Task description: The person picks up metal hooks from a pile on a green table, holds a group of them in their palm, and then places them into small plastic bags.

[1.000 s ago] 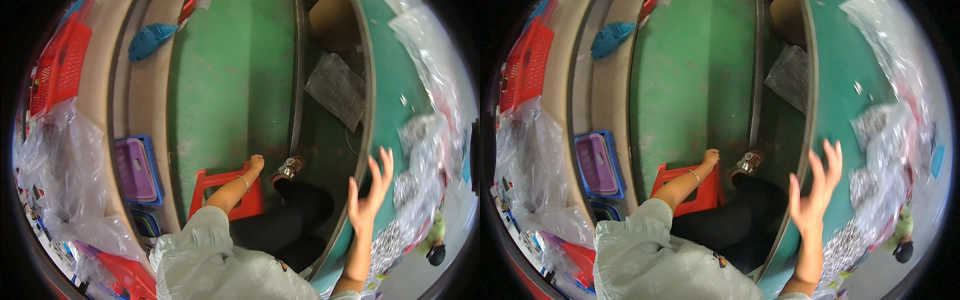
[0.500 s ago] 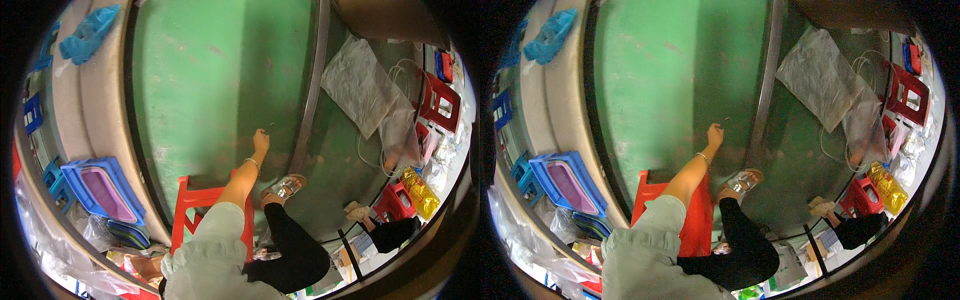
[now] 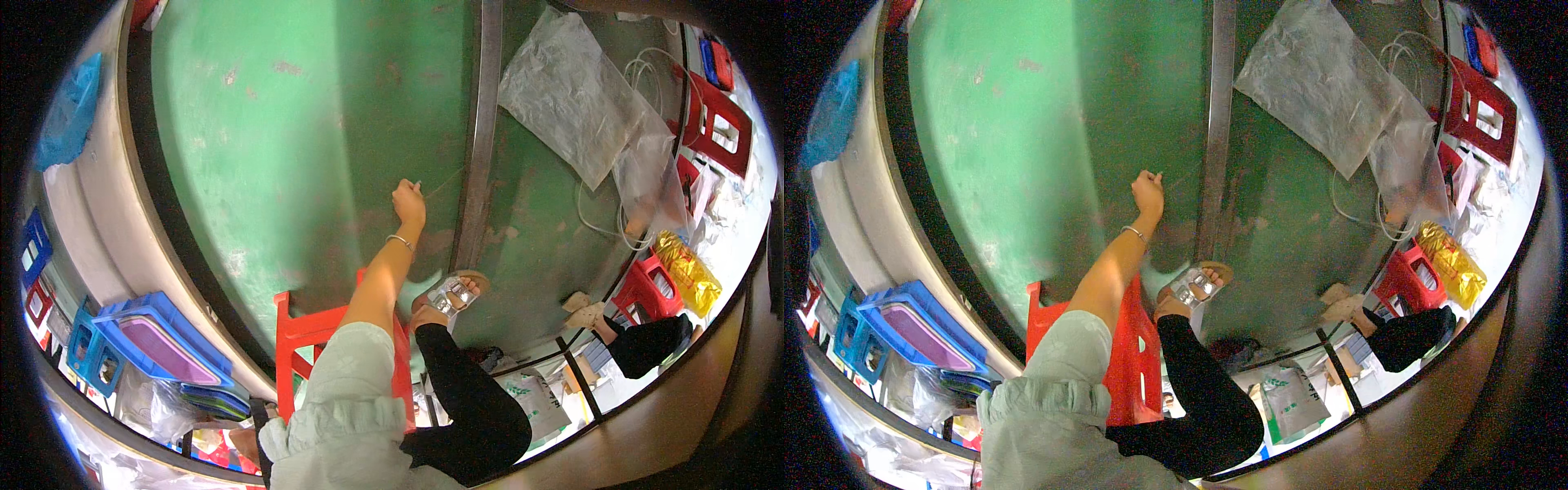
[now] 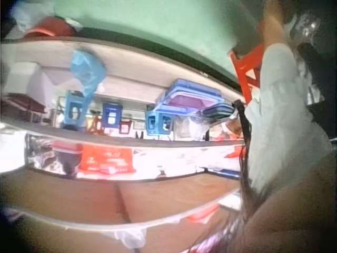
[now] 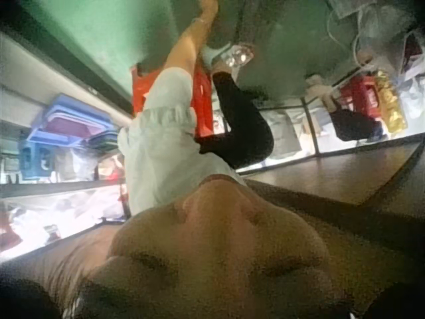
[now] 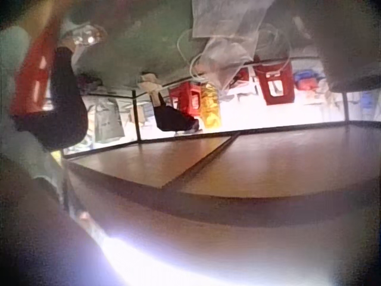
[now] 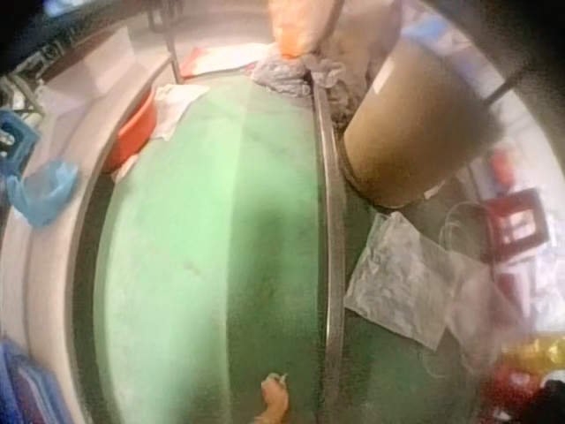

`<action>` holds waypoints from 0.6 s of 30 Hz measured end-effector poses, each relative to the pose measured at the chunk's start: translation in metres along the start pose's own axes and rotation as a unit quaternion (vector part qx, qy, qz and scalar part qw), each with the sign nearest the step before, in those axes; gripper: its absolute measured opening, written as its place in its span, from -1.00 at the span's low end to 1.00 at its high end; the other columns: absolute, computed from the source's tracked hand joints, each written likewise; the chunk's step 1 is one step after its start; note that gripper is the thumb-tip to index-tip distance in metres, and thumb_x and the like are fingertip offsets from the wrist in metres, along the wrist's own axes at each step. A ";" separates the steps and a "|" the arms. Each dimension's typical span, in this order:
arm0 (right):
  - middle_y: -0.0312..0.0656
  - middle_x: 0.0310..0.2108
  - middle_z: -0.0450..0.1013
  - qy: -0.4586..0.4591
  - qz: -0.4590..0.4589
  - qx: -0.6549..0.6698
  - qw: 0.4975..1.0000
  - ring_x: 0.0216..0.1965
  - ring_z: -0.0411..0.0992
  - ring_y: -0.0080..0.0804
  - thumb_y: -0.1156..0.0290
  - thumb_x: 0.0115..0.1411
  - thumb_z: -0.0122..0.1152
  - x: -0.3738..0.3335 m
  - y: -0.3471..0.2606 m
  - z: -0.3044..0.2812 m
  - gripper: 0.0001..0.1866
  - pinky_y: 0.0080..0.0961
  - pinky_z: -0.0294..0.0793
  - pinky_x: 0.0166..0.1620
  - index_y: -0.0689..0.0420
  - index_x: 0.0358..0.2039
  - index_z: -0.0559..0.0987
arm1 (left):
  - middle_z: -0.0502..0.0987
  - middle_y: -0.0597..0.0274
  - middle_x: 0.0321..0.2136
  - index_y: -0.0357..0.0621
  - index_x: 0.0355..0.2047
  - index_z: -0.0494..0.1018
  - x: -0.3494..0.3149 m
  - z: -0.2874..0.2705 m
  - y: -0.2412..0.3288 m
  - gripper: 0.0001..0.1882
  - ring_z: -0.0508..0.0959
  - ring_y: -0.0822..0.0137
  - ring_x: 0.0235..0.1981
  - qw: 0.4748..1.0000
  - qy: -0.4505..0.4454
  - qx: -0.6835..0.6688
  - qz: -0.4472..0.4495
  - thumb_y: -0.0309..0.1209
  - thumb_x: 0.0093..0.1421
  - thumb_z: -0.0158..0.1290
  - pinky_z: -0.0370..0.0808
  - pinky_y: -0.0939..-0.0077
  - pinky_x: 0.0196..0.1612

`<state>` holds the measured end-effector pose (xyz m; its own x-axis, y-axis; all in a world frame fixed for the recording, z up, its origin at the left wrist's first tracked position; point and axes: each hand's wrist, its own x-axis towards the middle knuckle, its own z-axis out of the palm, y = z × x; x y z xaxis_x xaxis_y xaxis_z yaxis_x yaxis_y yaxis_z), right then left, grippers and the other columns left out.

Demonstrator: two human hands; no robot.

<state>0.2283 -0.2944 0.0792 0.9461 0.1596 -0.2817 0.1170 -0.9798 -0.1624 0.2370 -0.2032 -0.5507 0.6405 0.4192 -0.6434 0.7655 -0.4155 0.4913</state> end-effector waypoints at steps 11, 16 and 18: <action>0.24 0.24 0.11 0.047 0.033 0.030 0.998 0.27 0.07 0.42 0.31 0.01 0.34 -0.054 -0.026 -0.013 -0.41 0.27 0.09 0.24 0.13 0.07 0.39 | 0.61 0.08 -0.39 -0.40 -0.11 0.49 -0.190 -0.221 0.145 -0.80 0.62 0.34 -0.40 0.871 -0.311 -0.378 -0.030 -0.56 0.30 0.01 0.60 0.49 -0.29; 0.24 0.19 0.19 0.143 0.051 0.087 0.984 0.25 0.12 0.38 0.40 -0.02 0.34 -0.048 -0.036 0.001 -0.48 0.18 0.13 0.24 0.19 -0.01 0.44 | 0.62 0.05 -0.39 -0.44 -0.10 0.51 -0.267 -0.366 0.176 -0.78 0.64 0.36 -0.38 0.819 -0.330 -0.399 0.245 -0.66 0.26 0.02 0.61 0.50 -0.25; 0.19 0.15 0.27 0.192 0.023 0.099 0.976 0.22 0.22 0.23 0.49 -0.02 0.32 -0.038 -0.047 0.006 -0.54 0.09 0.18 0.24 0.22 -0.05 0.48 | 0.62 0.05 -0.40 -0.44 -0.12 0.51 -0.297 -0.412 0.192 -0.79 0.64 0.35 -0.40 0.824 -0.351 -0.355 0.268 -0.66 0.25 0.02 0.61 0.50 -0.28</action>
<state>0.1854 -0.2533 0.0920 0.9968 0.0217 0.0765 0.0471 -0.9363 -0.3479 0.2192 -0.0746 -0.0236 0.8962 -0.3438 -0.2805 0.3861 0.2930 0.8747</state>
